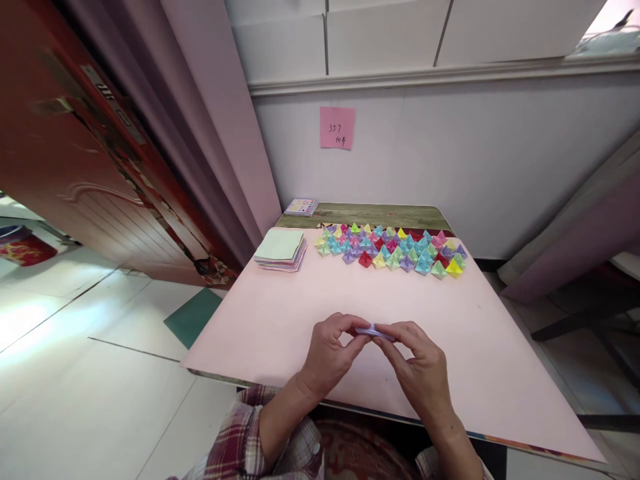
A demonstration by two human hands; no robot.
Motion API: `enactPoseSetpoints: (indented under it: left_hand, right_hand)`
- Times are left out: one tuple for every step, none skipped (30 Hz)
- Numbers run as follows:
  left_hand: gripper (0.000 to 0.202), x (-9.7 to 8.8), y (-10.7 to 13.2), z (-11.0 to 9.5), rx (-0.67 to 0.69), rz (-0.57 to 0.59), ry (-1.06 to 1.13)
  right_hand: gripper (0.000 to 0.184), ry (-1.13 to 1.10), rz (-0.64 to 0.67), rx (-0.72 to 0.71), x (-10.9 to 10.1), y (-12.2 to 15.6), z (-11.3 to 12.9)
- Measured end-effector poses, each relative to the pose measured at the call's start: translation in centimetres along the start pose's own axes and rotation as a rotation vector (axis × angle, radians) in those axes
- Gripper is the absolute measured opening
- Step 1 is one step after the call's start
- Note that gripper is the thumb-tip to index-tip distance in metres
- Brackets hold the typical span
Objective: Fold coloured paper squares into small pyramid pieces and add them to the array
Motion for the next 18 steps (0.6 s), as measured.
enactPoseSetpoints:
  left_hand:
    - [0.011,-0.1,0.0,-0.1,0.011,-0.010,-0.008]
    - [0.010,-0.1,0.0,-0.2,0.019,-0.019,-0.013]
    - [0.010,-0.2,0.0,-0.2,0.026,-0.027,-0.014]
    - [0.010,-0.3,0.0,-0.3,0.031,-0.037,-0.011]
    - [0.010,-0.4,-0.1,-0.3,0.035,-0.045,-0.001]
    - [0.011,-0.5,-0.1,-0.3,0.034,-0.045,0.014]
    - [0.012,-0.4,-0.1,-0.3,0.022,-0.028,0.037]
    - [0.013,-0.1,-0.1,-0.1,-0.003,0.008,0.071]
    - [0.015,0.3,0.0,0.2,-0.041,0.056,0.120]
    - [0.017,0.8,0.1,0.6,-0.086,0.106,0.179]
    - [0.019,1.2,0.2,0.9,-0.132,0.145,0.236]
    - [0.020,1.4,0.3,1.2,-0.168,0.168,0.285]
    - [0.021,1.6,0.4,1.4,-0.191,0.177,0.321]
    - [0.020,1.6,0.4,1.4,-0.200,0.180,0.341]
    - [0.019,1.6,0.4,1.4,-0.202,0.184,0.349]
    - [0.018,1.6,0.3,1.3,-0.201,0.191,0.348]
    - [0.017,1.5,0.3,1.2,-0.201,0.196,0.338]
    - [0.016,1.5,0.2,1.1,-0.202,0.200,0.321]
  right_hand:
    - [0.018,-0.003,-0.012,0.004,0.0,0.0,-0.2]
    - [0.019,-0.008,-0.026,0.008,0.0,0.0,-0.3]
    - [0.019,-0.017,-0.037,0.014,0.0,0.1,-0.5]
    - [0.018,-0.031,-0.042,0.020,0.1,0.1,-0.7]
    - [0.017,-0.051,-0.038,0.028,0.2,0.2,-0.9]
    - [0.017,-0.073,-0.027,0.039,0.3,0.3,-1.1]
    - [0.017,-0.094,-0.008,0.054,0.4,0.3,-1.3]
    - [0.017,-0.112,0.011,0.075,0.5,0.4,-1.4]
    - [0.017,-0.126,0.030,0.099,0.6,0.4,-1.6]
    - [0.018,-0.138,0.045,0.126,0.6,0.4,-1.7]
    - [0.018,-0.147,0.058,0.150,0.6,0.4,-1.8]
    - [0.019,-0.155,0.070,0.169,0.6,0.4,-1.8]
    - [0.020,-0.163,0.083,0.180,0.6,0.4,-1.8]
    - [0.020,-0.172,0.096,0.186,0.6,0.3,-1.7]
    - [0.021,-0.183,0.111,0.190,0.7,0.3,-1.6]
    - [0.021,-0.200,0.129,0.195,0.9,0.2,-1.6]
    - [0.021,-0.227,0.150,0.204,1.1,0.2,-1.6]
    - [0.022,-0.263,0.172,0.220,1.4,0.2,-1.7]
Point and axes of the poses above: each hand's wrist, its own y-axis away from the middle knuckle, its own x-axis out of the palm, z = x × y, the point moved 8 cm from there along -y, towards the middle knuckle, and after that the axes turned 7 degrees about -y, right-handed, at the moved point
